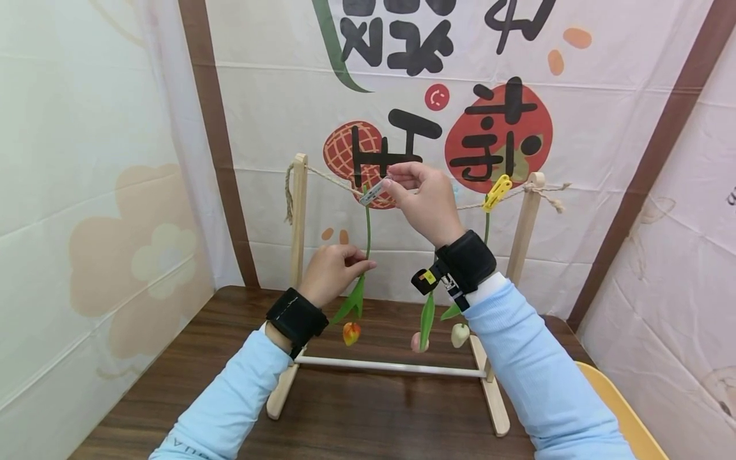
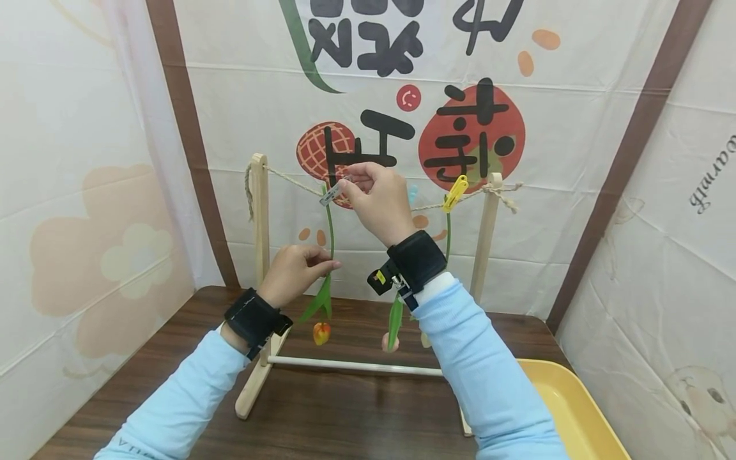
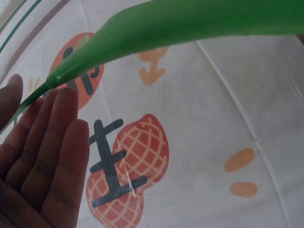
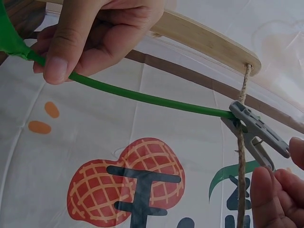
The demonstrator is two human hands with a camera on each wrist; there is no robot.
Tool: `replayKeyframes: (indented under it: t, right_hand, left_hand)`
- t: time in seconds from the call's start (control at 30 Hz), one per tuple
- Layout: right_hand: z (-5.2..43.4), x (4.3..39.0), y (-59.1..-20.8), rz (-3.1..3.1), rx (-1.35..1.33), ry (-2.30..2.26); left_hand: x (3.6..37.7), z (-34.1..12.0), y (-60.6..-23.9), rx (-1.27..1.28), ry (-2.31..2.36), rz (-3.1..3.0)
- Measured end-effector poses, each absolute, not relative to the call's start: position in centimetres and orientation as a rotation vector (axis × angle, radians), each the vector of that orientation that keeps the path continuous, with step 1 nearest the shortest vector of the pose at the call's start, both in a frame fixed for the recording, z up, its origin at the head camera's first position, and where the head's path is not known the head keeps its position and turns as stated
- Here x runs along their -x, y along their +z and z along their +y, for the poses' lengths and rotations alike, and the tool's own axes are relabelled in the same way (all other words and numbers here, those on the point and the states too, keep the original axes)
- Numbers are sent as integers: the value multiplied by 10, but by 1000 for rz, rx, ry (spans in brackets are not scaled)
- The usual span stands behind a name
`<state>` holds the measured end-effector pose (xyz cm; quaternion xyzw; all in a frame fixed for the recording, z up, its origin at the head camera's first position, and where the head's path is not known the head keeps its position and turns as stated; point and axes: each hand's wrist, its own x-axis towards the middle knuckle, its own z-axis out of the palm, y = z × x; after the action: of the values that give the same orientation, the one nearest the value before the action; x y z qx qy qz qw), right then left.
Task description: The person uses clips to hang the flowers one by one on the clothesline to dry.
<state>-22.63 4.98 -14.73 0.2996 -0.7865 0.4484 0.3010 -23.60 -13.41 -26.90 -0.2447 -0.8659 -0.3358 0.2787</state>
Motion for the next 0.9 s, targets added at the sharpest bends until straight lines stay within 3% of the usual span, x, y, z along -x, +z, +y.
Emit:
replayKeyframes:
  t: [0.9]
  right_hand:
    - [70,214,-174,-2060,-812,1167]
  left_hand:
    - [226,-145,-274,631,-903,-2322]
